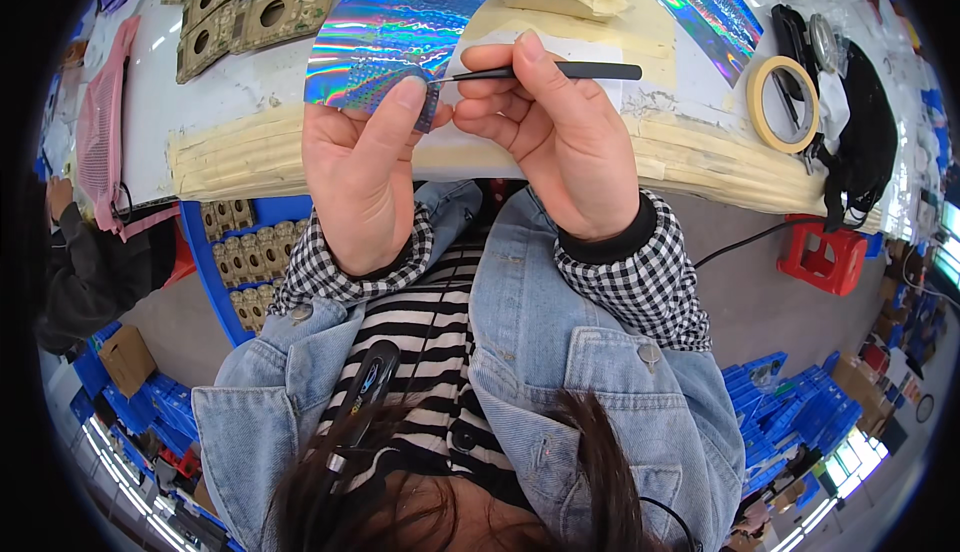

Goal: Trace or mark specific points on a holographic film sheet using a black pen.

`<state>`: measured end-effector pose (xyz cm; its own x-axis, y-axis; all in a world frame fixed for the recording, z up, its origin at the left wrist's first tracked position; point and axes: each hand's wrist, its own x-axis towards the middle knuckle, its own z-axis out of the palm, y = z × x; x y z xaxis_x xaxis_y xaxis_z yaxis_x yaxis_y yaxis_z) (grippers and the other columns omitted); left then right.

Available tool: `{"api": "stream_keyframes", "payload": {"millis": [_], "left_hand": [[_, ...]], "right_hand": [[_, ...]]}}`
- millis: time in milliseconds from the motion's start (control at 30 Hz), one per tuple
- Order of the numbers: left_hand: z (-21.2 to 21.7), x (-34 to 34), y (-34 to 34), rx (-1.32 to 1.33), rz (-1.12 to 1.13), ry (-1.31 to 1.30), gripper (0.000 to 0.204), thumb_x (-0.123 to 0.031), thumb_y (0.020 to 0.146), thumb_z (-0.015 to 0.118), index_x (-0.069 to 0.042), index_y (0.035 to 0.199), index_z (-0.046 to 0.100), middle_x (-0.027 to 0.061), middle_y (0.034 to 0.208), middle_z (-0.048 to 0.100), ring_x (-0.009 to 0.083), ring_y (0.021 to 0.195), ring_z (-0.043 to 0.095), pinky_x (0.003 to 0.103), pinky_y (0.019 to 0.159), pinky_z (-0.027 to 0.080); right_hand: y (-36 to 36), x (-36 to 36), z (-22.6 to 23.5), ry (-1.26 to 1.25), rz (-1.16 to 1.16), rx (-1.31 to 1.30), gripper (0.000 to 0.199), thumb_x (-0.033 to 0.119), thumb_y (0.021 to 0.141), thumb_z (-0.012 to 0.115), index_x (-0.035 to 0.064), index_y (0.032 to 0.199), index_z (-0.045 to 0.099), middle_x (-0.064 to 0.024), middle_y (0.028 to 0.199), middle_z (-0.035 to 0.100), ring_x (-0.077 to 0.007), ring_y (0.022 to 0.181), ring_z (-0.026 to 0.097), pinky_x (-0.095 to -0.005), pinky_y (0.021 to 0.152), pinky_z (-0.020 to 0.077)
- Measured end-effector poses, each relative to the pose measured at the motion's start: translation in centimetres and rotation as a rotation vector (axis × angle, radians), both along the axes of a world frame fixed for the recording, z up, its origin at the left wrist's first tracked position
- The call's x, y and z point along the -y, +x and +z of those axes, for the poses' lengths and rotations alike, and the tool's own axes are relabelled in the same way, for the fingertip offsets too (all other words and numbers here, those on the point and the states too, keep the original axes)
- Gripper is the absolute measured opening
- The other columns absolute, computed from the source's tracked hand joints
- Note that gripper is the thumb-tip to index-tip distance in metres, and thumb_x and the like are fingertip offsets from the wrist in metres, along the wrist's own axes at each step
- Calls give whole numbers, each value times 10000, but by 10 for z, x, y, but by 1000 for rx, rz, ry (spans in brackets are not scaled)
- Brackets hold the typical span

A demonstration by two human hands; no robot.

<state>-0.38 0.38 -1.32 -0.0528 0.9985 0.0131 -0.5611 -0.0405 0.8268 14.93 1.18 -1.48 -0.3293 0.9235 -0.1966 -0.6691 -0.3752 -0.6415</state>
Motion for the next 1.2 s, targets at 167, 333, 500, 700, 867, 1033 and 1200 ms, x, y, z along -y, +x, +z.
{"api": "stream_keyframes", "payload": {"millis": [167,333,500,700,867,1033,1200], "left_hand": [[-2,0,-2,3,-23,3,221,-3,857,577,-29,1073,533,74,959,634,144,826,614,316,717,524],[-1,-2,-1,1,-27,-8,205,-9,858,579,-31,1058,544,69,946,638,140,804,616,313,708,524],[2,-1,-2,-4,-33,-23,195,-12,858,577,-33,1050,551,63,940,641,137,789,618,313,710,526],[3,-3,-4,-28,-56,-45,181,-26,863,574,-28,1043,560,64,939,643,140,795,624,315,720,528],[2,-2,-3,-21,-36,-65,174,-39,865,577,-26,1038,570,66,934,644,139,802,626,317,727,529],[3,-3,-3,-11,-17,-62,158,-43,862,583,-30,1020,582,62,918,646,134,794,624,313,726,526],[5,-5,0,27,21,-87,152,-7,824,627,16,967,583,75,844,651,129,710,623,258,667,512]], "right_hand": [[0,0,0,4,-10,28,405,319,966,427,-36,1098,569,-91,929,644,-146,845,629,-281,809,506],[1,0,1,9,-22,46,408,323,964,432,-36,1096,573,-99,927,648,-156,840,633,-283,808,503],[1,0,2,19,-56,90,417,332,960,438,-40,1080,582,-107,913,652,-166,833,635,-286,798,505],[3,0,5,69,-129,177,421,340,956,446,-43,1050,596,-115,905,652,-173,829,635,-288,785,507],[3,2,6,114,-190,248,410,317,965,426,-51,1058,582,-120,916,644,-189,835,630,-305,791,508],[-5,9,7,647,-523,701,237,157,902,560,-42,1016,617,-120,928,643,-209,851,620,-292,788,497],[6,9,27,1301,-459,1286,300,155,734,703,45,1011,662,-90,951,637,-245,879,600,-362,790,506]]}}
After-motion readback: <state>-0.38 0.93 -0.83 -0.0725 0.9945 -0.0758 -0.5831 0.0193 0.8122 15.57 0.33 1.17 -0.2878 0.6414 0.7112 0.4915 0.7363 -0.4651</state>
